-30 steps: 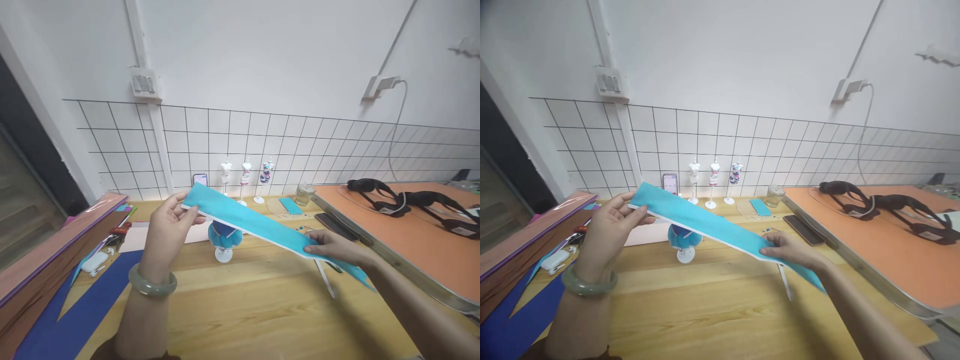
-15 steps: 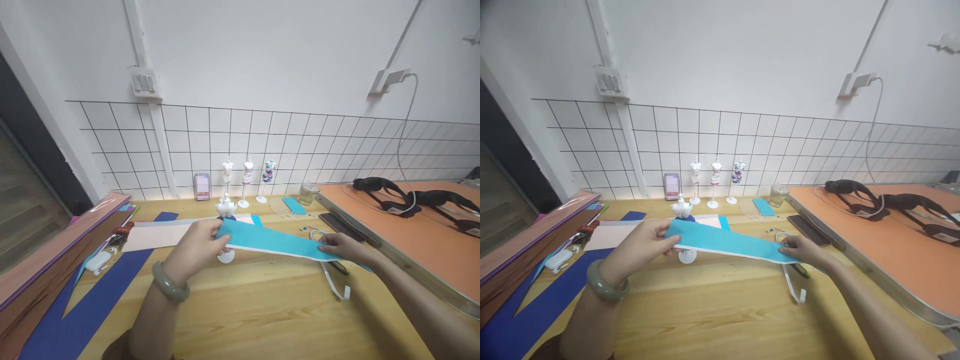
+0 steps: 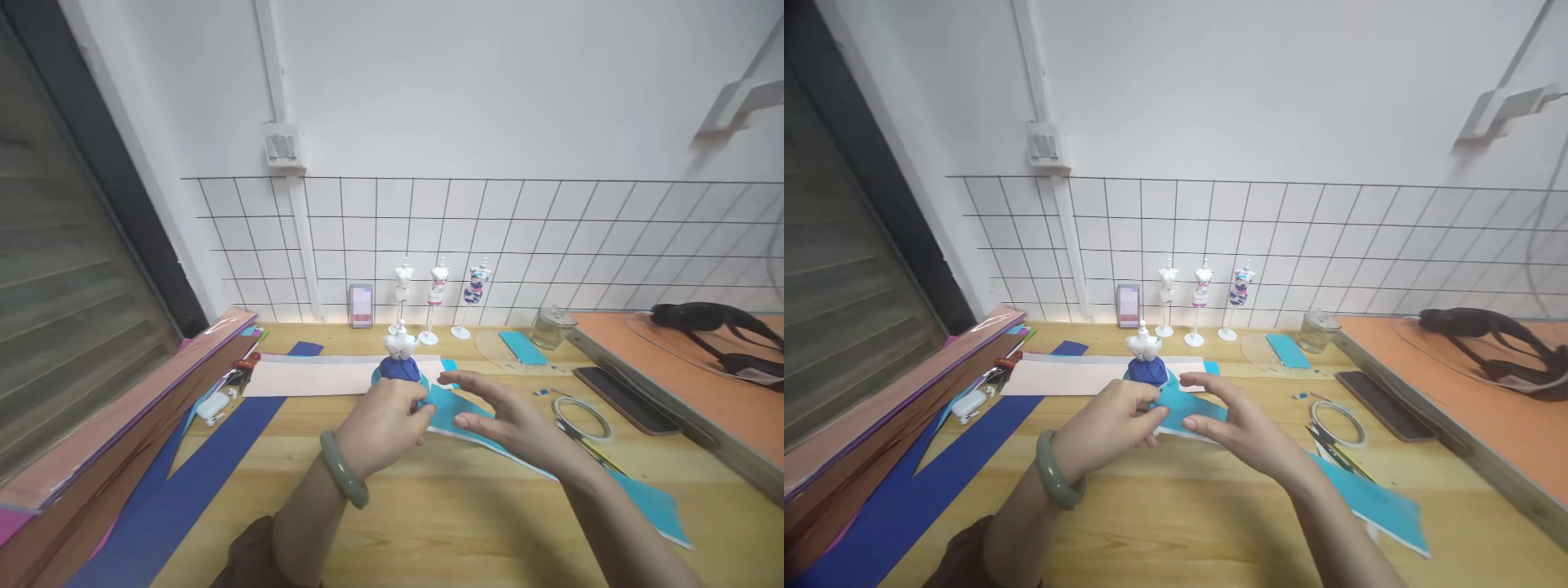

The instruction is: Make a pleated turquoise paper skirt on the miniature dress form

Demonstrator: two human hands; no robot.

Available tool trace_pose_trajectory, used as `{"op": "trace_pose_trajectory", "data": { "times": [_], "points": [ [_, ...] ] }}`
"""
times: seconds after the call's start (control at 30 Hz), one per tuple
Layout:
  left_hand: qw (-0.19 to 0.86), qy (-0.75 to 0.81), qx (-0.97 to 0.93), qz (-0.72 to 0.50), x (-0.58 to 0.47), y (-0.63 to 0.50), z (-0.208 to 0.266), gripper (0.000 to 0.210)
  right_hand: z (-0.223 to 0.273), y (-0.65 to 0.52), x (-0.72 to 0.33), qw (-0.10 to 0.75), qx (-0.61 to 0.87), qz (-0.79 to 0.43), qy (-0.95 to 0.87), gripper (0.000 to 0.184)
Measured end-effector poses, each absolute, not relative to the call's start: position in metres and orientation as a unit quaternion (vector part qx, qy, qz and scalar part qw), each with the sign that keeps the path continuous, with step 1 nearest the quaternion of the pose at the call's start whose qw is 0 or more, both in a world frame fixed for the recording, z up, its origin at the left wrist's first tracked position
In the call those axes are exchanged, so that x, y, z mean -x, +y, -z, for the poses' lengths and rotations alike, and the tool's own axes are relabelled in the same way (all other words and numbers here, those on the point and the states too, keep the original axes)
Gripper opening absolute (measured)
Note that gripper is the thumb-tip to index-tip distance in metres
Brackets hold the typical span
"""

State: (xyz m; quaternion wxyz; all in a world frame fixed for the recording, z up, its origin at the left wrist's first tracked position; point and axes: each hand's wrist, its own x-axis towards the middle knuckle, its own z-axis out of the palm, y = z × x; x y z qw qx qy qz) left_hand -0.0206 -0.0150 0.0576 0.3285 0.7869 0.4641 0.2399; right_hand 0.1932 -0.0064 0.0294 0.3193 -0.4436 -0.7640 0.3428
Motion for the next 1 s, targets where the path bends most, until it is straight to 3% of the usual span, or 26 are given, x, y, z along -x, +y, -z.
{"op": "trace_pose_trajectory", "data": {
  "times": [0.13, 0.33, 0.43, 0.6, 0.67, 0.83, 1.0],
  "points": [
    [0.341, 0.464, -0.780, -0.245, 0.024, -0.015, -0.059, 0.025, -0.031, 0.007, -0.169, 0.325, 0.366, -0.416, -0.766, 0.031],
    [0.378, 0.461, -0.765, -0.242, 0.043, -0.010, -0.064, 0.011, -0.022, 0.024, -0.163, 0.340, 0.373, -0.413, -0.758, 0.033],
    [0.393, 0.487, -0.733, -0.267, 0.056, -0.002, -0.062, 0.030, -0.024, 0.024, -0.164, 0.362, 0.393, -0.404, -0.742, 0.032],
    [0.227, 0.556, -0.674, -0.429, 0.055, 0.020, -0.047, 0.050, -0.034, 0.018, -0.168, 0.364, 0.401, -0.390, -0.745, 0.030],
    [0.209, 0.529, -0.674, -0.471, 0.047, 0.030, -0.038, 0.052, -0.036, 0.017, -0.169, 0.357, 0.398, -0.388, -0.751, 0.032],
    [0.351, 0.437, -0.651, -0.512, 0.034, 0.045, -0.024, 0.026, -0.036, 0.016, -0.170, 0.352, 0.403, -0.380, -0.755, 0.035],
    [0.424, 0.386, -0.614, -0.542, 0.035, 0.041, -0.030, 0.030, -0.039, 0.013, -0.170, 0.361, 0.411, -0.372, -0.750, 0.033]
  ]
}}
